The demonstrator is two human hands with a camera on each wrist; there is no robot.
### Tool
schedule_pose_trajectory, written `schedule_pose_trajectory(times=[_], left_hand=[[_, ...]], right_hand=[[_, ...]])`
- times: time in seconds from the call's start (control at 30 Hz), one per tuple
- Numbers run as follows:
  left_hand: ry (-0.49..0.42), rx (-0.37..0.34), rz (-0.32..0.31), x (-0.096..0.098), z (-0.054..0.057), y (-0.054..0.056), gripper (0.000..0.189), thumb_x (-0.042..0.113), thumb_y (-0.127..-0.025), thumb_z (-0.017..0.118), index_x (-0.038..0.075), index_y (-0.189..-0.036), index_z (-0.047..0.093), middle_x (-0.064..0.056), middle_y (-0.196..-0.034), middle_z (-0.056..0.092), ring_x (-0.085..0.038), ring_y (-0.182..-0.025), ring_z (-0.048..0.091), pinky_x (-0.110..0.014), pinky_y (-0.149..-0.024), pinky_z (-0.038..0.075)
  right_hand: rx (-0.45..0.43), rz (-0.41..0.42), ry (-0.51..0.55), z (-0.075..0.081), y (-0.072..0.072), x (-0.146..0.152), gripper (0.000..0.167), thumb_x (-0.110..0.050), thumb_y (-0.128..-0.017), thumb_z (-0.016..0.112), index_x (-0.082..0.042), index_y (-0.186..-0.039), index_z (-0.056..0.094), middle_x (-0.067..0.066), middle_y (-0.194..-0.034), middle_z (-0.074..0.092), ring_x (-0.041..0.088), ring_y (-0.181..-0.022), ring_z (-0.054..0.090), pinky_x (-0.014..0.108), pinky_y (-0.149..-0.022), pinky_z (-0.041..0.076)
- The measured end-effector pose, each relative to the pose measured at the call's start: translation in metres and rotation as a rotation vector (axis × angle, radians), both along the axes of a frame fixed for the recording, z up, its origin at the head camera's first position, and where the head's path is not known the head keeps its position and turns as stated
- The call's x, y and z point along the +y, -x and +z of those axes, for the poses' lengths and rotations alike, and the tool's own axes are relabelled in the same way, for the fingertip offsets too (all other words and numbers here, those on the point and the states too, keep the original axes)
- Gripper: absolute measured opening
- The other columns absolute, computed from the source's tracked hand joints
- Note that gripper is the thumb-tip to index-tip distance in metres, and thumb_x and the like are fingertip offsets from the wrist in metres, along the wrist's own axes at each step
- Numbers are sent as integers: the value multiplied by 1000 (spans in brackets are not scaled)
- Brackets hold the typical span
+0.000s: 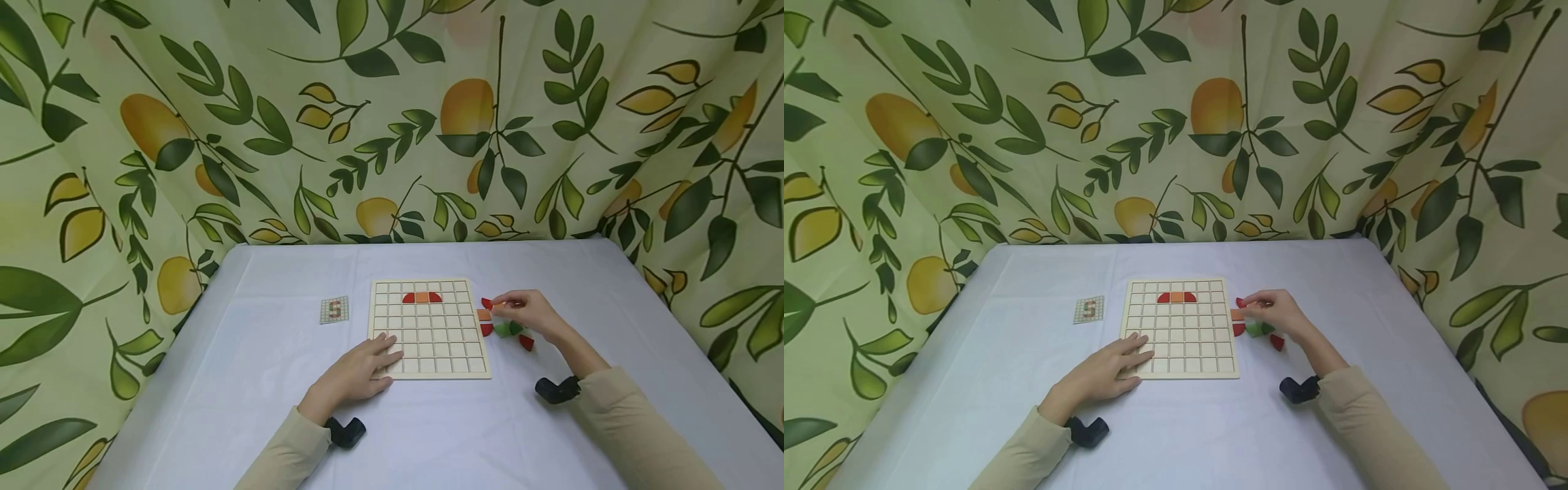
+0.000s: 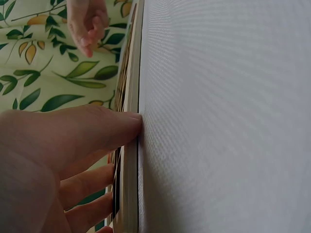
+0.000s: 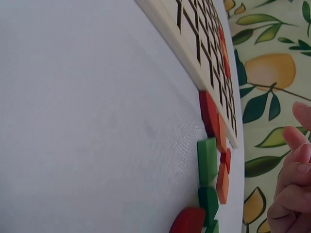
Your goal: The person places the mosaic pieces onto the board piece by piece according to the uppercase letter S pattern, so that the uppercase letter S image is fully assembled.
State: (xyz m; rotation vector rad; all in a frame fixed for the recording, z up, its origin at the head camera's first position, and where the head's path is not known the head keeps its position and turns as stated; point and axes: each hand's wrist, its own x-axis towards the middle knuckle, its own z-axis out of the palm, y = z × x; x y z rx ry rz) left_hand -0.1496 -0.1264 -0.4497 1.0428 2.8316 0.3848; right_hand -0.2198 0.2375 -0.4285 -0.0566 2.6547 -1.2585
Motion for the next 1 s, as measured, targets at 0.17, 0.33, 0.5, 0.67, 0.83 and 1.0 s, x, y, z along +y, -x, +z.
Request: schedule_pose_trajectory(times=[0.17, 0.33, 0.5, 0.67, 0.83, 1.0], left_hand=[[9, -43, 21, 1, 1, 1, 50, 30, -91, 62, 19, -139, 54, -7, -153, 43, -30, -145, 36, -45, -118, 36], [1, -44, 17, 1, 2, 1, 50, 29, -91, 62, 19, -139, 54, -7, -153, 44, -30, -146, 36, -45, -118, 36], [4, -54, 24, 1, 2, 1, 50, 29, -91, 62, 19, -139, 54, -7, -153, 43, -30, -146, 35, -44, -118, 36], [7, -57, 31, 2, 3, 0, 50, 29, -90, 62, 19, -138, 54, -6, -153, 43, -29, -146, 35, -45, -118, 36], [8, -57, 32, 1, 2, 0, 49, 29, -91, 62, 19, -138, 54, -6, -153, 43, -29, -146, 35, -44, -118, 36], [8, -49, 26, 1, 2, 0, 49, 28, -90, 62, 18, -138, 54, -7, -153, 43, -29, -146, 35, -44, -118, 36]], right_hand=[[-7, 14, -10, -2, 0, 10, 42, -30, -88, 69, 0, -117, 66, 0, -76, 49, 11, -72, 44, 20, -52, 38], [-23, 25, -16, -2, -2, 16, 43, -28, -88, 69, 0, -120, 65, -1, -76, 48, 10, -69, 44, 19, -52, 38], [-6, 44, -37, -2, -2, 23, 43, -27, -89, 68, 2, -120, 64, 1, -77, 51, 11, -73, 45, 19, -53, 41], [14, 84, -66, -5, -1, 34, 40, -25, -88, 69, 2, -117, 65, 2, -77, 52, 11, -72, 46, 17, -55, 43], [-5, 128, -78, -7, 1, 44, 37, -22, -87, 70, 2, -115, 66, -1, -76, 50, 11, -72, 46, 18, -56, 42], [-45, 152, -53, -7, 2, 52, 37, -18, -87, 69, 4, -116, 65, -1, -75, 49, 9, -69, 46, 19, -56, 42]])
